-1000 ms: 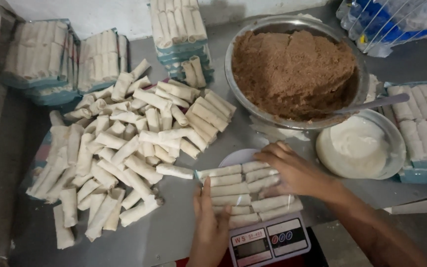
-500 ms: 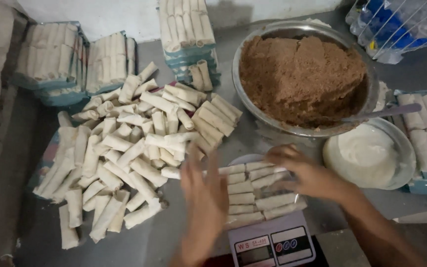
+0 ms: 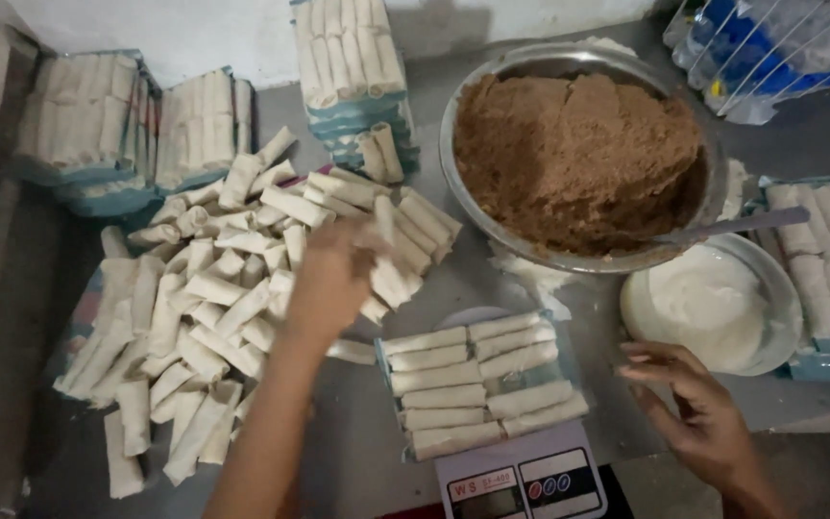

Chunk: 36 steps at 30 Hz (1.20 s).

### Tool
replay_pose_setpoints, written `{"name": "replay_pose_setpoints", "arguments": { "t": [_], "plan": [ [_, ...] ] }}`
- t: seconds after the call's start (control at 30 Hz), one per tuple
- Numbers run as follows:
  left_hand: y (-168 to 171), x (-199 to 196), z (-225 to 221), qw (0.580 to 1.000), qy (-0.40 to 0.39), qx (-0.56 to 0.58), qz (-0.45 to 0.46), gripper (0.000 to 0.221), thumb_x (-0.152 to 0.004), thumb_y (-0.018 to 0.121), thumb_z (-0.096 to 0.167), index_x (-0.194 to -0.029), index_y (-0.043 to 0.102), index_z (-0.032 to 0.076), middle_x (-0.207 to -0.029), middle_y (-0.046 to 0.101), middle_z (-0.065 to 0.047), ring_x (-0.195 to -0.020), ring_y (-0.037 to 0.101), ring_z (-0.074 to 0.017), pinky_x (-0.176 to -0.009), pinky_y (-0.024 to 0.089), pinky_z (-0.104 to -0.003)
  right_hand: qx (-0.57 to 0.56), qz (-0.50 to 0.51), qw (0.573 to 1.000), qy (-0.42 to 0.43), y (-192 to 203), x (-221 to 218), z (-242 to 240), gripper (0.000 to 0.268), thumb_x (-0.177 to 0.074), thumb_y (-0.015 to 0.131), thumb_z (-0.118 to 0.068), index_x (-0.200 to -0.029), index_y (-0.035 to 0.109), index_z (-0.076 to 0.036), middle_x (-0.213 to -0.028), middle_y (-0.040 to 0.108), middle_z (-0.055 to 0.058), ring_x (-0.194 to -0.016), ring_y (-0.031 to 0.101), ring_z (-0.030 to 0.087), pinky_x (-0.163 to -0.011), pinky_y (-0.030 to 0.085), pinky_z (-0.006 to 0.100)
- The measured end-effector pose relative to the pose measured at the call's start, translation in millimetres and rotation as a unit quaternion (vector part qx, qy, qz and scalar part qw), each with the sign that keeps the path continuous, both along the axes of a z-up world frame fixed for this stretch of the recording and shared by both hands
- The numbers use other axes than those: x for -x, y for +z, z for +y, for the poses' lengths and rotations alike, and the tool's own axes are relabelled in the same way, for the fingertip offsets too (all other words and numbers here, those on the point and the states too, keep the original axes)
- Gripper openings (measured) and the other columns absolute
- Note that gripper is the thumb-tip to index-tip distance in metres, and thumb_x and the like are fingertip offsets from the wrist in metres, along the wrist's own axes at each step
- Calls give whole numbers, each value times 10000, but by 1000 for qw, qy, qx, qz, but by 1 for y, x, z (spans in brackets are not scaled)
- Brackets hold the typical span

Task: The person places food rolls into plastic bags and weighs the bags on a digital scale.

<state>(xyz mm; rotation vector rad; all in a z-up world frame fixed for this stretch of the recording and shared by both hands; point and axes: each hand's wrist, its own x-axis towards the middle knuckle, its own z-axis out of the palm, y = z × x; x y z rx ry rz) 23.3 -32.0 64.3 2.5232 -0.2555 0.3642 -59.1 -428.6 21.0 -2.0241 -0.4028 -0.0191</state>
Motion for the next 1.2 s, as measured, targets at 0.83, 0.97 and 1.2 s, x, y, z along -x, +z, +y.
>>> {"name": "replay_pose_setpoints", "arguments": {
  "t": [0.83,0.97,1.2],
  "plan": [
    [-8,-7,-40,976,-15,-105,191,303,-931,424,129,-1228,480,124,-1362,353,-161,-1258,305,-371,-928,403,-502,29,-21,999,-1,1,20,11,247,-830,585,-74,-1039,711,-113,-1131,656,68,-1113,627,205,-895,517,358],
    [-44,-9,-31,914,-128,-383,-21,192,-778,603,59,-921,686,157,-1074,445,-61,-964,380,-335,-879,350,-491,33,-37,999,19,2,17,15,251,-845,570,-77,-1058,698,-115,-1103,659,80,-1081,626,222,-854,517,370],
    [27,23,-51,981,-59,174,-63,248,-780,782,179,-824,546,117,-765,590,-27,-656,543,-163,-674,405,-294,-35,-131,989,61,47,-6,57,307,-861,582,-78,-1166,607,-100,-1184,618,99,-1065,629,214,-912,546,316]
  ]
}}
